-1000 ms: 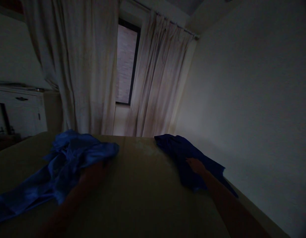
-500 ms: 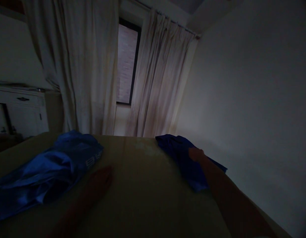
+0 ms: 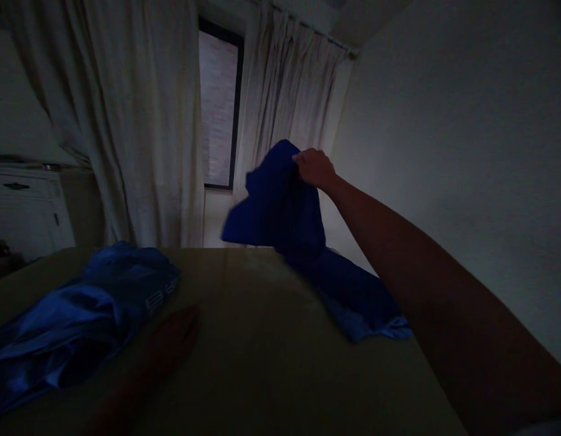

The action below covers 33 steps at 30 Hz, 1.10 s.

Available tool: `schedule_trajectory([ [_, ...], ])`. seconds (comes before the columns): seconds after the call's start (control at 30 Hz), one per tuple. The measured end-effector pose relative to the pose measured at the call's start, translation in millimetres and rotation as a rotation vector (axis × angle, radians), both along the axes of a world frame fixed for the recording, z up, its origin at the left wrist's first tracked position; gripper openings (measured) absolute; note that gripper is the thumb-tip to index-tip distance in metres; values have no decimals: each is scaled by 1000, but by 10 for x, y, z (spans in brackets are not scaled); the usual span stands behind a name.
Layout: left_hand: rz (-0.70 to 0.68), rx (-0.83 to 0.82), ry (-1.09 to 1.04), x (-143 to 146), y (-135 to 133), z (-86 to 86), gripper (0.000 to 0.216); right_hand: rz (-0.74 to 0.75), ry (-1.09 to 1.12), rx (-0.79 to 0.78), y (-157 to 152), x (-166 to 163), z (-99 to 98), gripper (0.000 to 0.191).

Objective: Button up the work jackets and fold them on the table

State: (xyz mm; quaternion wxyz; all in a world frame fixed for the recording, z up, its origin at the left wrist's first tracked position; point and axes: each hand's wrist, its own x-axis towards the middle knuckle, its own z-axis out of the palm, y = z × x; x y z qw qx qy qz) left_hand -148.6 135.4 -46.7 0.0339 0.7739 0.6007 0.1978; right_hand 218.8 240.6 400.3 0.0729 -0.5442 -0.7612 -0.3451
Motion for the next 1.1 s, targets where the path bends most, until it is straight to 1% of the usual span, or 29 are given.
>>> schedule_trajectory([
  [0.03, -3, 3, -2, -2, 3, -3, 63, 18, -5, 5, 9, -98, 26, 47],
  [0.1, -2, 4, -8, -7, 4, -9, 63, 37, -17, -35, 8, -265, -40, 44],
  [0.2, 14, 0, -16, -12, -2, -14, 62, 40, 29, -161, -16, -395, -321, 41],
  [0.27, 12, -1, -27, -17, -5, -13, 60, 17, 79, -238, -21, -395, -512, 41],
  [0.33, 5, 6, -39, -23, -5, -6, 57, 26, 86, -309, -9, -346, -648, 38],
  [0.43, -33, 9, -55, -26, -15, 26, 51, 80, 64, -469, 28, -239, -760, 30],
  [0.53, -66, 16, -80, -10, -44, 78, 48, 88, 77, -689, 53, -149, -849, 33],
  [0.6, -59, 22, -95, 13, -69, 118, 45, 84, 99, -796, 56, -118, -915, 29],
  [0.67, -52, 24, -112, 41, -93, 157, 41, 90, 125, -853, 55, -120, -975, 20],
  [0.7, -50, 23, -120, 52, -104, 174, 39, 96, 139, -866, 56, -133, -1003, 18],
  [0.8, -41, 20, -128, 69, -128, 206, 38, 102, 175, -875, 78, -198, -1096, 23],
  [0.87, -38, 26, -114, 64, -134, 208, 38, 73, 185, -882, 99, -228, -1197, 23],
  [0.93, -37, 30, -102, 54, -136, 204, 38, 4, 174, -910, 112, -219, -1348, 21],
  [1.07, -56, 61, -132, 48, -150, 210, 37, -181, 105, -977, 55, -91, -1781, 12],
  [1.1, -61, 69, -140, 49, -156, 215, 37, -212, 89, -991, 20, -49, -1905, 14],
])
